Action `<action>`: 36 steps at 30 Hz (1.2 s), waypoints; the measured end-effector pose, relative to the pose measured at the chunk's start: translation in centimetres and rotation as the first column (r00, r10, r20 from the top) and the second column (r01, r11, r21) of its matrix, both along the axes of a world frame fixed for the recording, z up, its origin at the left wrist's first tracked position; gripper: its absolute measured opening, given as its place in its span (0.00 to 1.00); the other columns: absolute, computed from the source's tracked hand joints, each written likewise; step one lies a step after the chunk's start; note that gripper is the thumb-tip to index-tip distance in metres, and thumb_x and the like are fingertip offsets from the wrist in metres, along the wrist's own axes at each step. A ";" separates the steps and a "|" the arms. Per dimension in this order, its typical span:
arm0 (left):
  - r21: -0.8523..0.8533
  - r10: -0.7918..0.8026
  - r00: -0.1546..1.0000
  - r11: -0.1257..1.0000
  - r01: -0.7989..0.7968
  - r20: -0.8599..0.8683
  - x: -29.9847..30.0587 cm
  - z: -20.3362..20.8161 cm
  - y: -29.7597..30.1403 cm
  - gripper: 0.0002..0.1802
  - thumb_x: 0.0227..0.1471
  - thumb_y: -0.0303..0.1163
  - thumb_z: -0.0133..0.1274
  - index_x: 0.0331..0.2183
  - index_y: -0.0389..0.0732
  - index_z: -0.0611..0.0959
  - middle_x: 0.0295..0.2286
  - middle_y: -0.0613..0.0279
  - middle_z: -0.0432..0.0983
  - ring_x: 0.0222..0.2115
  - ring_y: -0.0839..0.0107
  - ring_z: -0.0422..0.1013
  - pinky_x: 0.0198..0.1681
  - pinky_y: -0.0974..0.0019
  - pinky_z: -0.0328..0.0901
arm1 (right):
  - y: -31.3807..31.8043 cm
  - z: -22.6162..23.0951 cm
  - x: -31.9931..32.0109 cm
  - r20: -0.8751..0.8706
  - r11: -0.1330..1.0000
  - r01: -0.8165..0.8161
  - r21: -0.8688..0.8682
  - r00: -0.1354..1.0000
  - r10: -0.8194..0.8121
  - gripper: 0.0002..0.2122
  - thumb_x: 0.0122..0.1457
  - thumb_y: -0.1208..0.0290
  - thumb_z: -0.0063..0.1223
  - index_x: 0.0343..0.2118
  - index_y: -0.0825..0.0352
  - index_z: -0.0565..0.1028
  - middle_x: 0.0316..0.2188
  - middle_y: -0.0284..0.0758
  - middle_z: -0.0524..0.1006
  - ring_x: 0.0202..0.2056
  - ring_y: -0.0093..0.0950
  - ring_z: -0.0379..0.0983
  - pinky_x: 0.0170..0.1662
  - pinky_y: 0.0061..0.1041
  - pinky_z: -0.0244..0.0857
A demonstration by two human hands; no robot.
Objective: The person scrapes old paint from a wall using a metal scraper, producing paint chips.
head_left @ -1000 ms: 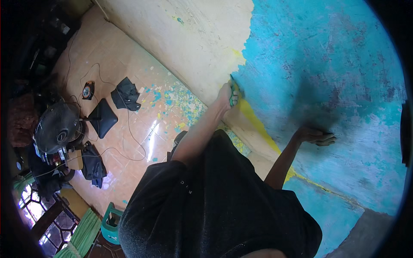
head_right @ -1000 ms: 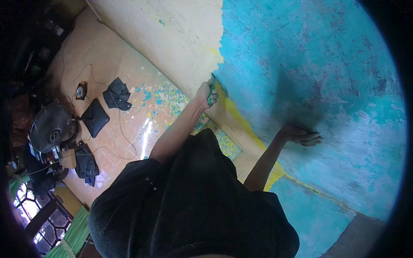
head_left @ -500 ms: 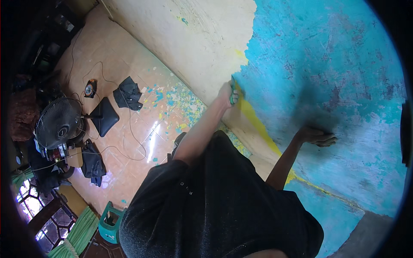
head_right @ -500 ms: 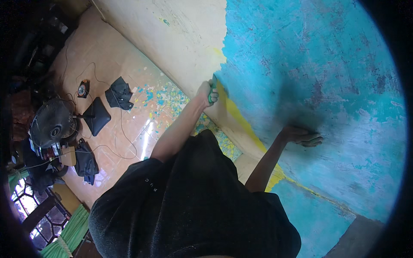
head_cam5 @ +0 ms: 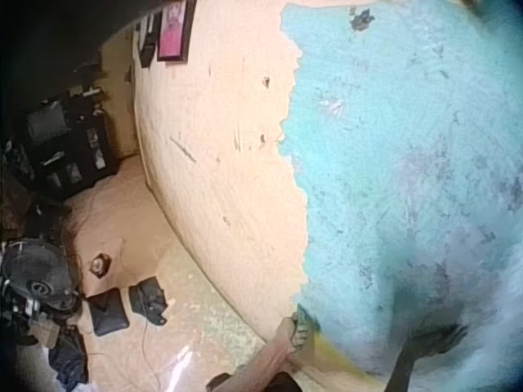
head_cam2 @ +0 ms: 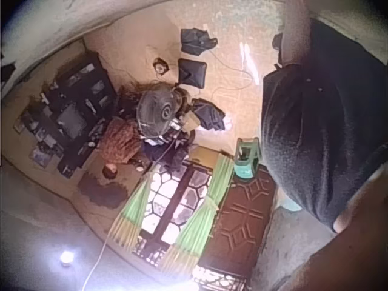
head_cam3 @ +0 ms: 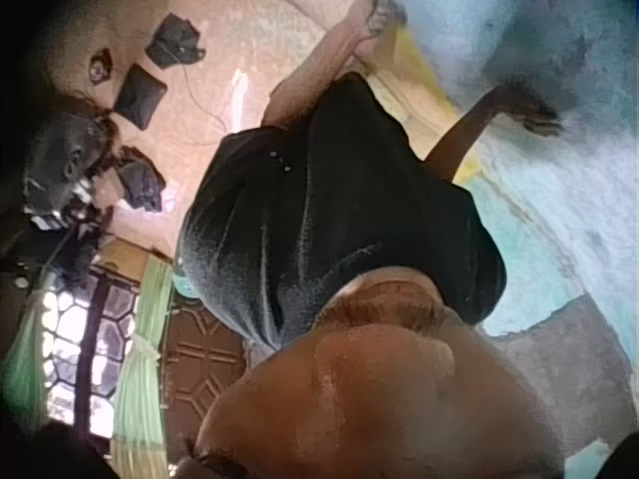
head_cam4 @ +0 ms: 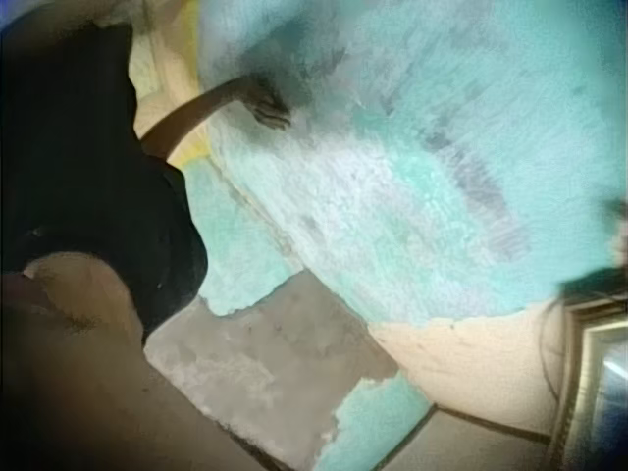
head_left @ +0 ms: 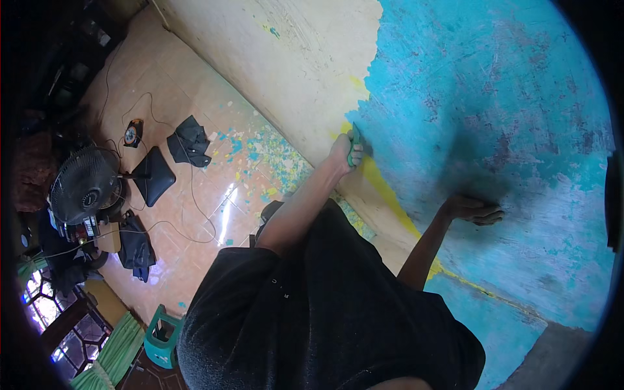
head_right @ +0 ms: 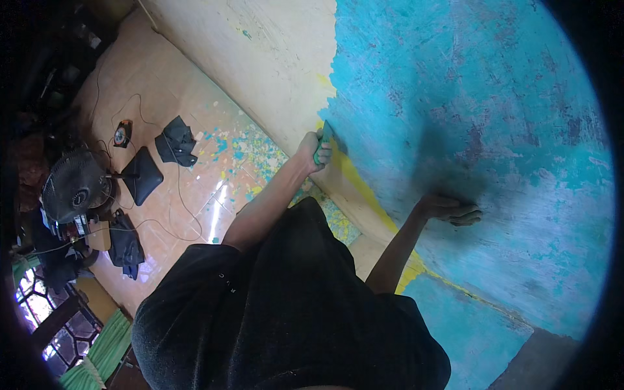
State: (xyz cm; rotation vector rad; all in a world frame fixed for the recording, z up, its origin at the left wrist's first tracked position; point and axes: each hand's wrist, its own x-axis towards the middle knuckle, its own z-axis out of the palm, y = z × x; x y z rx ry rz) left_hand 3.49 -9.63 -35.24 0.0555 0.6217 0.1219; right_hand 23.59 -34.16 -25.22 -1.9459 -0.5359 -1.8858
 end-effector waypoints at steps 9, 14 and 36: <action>-0.115 0.015 1.000 0.993 -0.017 -0.022 0.8 -4.0 2.1 0.17 0.63 0.41 0.28 0.26 0.50 0.68 0.15 0.74 0.59 0.09 0.81 0.51 0.08 0.77 0.47 | 1.3 0.9 -0.8 -0.003 1.000 -0.012 0.011 1.000 0.012 0.23 0.70 0.62 0.28 0.61 0.73 0.61 0.63 0.52 0.58 0.63 0.55 0.51 0.62 0.56 0.44; -0.032 0.015 0.999 0.999 -0.014 0.033 0.8 -3.8 0.0 0.15 0.63 0.42 0.28 0.28 0.51 0.67 0.14 0.73 0.59 0.09 0.81 0.51 0.08 0.77 0.45 | 0.5 0.4 -0.1 0.007 1.000 0.017 -0.008 1.000 -0.016 0.23 0.70 0.62 0.28 0.61 0.74 0.60 0.64 0.51 0.57 0.64 0.55 0.51 0.62 0.57 0.44; -0.328 0.013 0.995 0.944 0.021 0.101 0.1 -4.9 0.4 0.22 0.66 0.48 0.30 0.25 0.45 0.66 0.14 0.72 0.58 0.08 0.81 0.51 0.06 0.78 0.47 | 1.4 0.9 -1.0 -0.005 1.000 0.013 -0.003 1.000 -0.013 0.24 0.70 0.62 0.28 0.62 0.74 0.59 0.63 0.53 0.57 0.64 0.55 0.50 0.61 0.58 0.45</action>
